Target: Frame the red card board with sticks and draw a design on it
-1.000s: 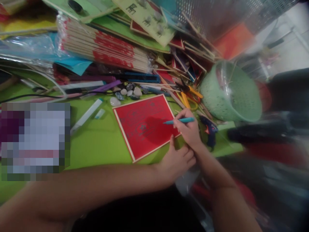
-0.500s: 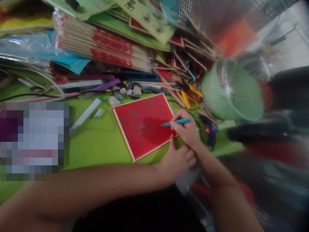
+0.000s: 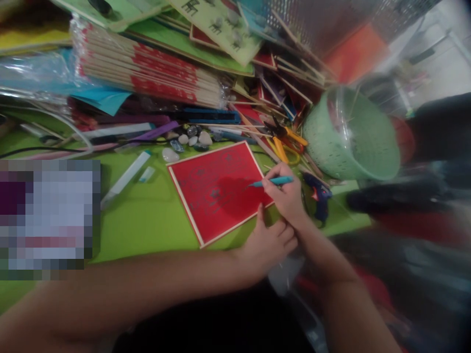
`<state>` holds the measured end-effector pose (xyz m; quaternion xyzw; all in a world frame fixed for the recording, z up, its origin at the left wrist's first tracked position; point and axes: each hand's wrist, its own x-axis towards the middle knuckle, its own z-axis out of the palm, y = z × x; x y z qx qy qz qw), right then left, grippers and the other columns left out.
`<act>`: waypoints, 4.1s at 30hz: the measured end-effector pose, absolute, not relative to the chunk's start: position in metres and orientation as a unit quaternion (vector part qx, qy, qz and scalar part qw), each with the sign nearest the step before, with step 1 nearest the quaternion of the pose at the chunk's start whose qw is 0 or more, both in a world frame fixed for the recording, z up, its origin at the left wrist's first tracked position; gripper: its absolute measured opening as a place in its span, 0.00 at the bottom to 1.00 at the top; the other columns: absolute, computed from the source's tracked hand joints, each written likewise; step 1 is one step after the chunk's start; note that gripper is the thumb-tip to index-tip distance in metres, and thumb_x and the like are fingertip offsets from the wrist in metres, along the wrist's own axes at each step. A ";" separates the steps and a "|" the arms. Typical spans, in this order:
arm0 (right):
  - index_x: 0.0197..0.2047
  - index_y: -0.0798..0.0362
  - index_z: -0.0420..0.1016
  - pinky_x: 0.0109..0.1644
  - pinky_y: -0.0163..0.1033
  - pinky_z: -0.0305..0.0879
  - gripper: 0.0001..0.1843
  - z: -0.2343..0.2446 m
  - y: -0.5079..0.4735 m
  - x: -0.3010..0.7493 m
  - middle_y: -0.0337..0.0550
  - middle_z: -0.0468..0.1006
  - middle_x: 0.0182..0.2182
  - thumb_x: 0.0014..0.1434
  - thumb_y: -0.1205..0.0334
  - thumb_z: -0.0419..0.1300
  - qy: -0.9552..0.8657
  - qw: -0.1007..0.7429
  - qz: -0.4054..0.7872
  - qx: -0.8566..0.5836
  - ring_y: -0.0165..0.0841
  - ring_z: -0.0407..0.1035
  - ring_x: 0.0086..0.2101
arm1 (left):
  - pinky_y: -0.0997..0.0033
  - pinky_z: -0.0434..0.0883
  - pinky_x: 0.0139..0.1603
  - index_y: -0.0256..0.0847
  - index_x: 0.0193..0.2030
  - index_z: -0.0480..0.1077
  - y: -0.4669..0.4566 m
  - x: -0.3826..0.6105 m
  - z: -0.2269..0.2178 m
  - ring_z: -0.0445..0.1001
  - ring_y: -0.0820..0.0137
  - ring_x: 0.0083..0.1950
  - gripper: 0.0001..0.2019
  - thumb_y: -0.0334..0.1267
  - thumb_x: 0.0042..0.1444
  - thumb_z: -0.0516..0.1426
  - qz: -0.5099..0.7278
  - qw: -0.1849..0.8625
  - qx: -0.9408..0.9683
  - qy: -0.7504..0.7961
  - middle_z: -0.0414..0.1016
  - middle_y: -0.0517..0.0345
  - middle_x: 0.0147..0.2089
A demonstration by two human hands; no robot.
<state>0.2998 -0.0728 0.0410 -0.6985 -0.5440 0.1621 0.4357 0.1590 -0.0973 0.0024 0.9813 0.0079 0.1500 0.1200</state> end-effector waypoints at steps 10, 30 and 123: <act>0.32 0.46 0.66 0.31 0.39 0.62 0.09 0.040 -0.072 0.305 0.31 0.67 0.25 0.61 0.65 0.62 -0.517 0.445 0.105 -0.724 0.30 0.62 0.26 | 0.23 0.65 0.68 0.45 0.65 0.71 -0.095 0.158 0.005 0.66 0.55 0.67 0.18 0.35 0.71 0.54 0.128 0.107 0.986 0.002 0.73 0.49 0.66; 0.36 0.47 0.68 0.29 0.37 0.63 0.08 0.032 -0.070 0.308 0.30 0.72 0.26 0.65 0.59 0.64 -0.484 0.495 0.185 -0.698 0.26 0.65 0.24 | 0.23 0.68 0.65 0.43 0.65 0.72 -0.096 0.159 0.003 0.66 0.55 0.66 0.18 0.35 0.73 0.50 0.140 0.100 0.985 0.004 0.73 0.49 0.65; 0.37 0.48 0.70 0.27 0.35 0.63 0.06 0.031 -0.071 0.311 0.31 0.74 0.27 0.63 0.60 0.64 -0.468 0.511 0.170 -0.701 0.26 0.67 0.24 | 0.22 0.68 0.64 0.44 0.63 0.72 -0.097 0.160 -0.001 0.67 0.56 0.64 0.17 0.35 0.72 0.52 0.161 0.094 0.983 -0.001 0.75 0.48 0.61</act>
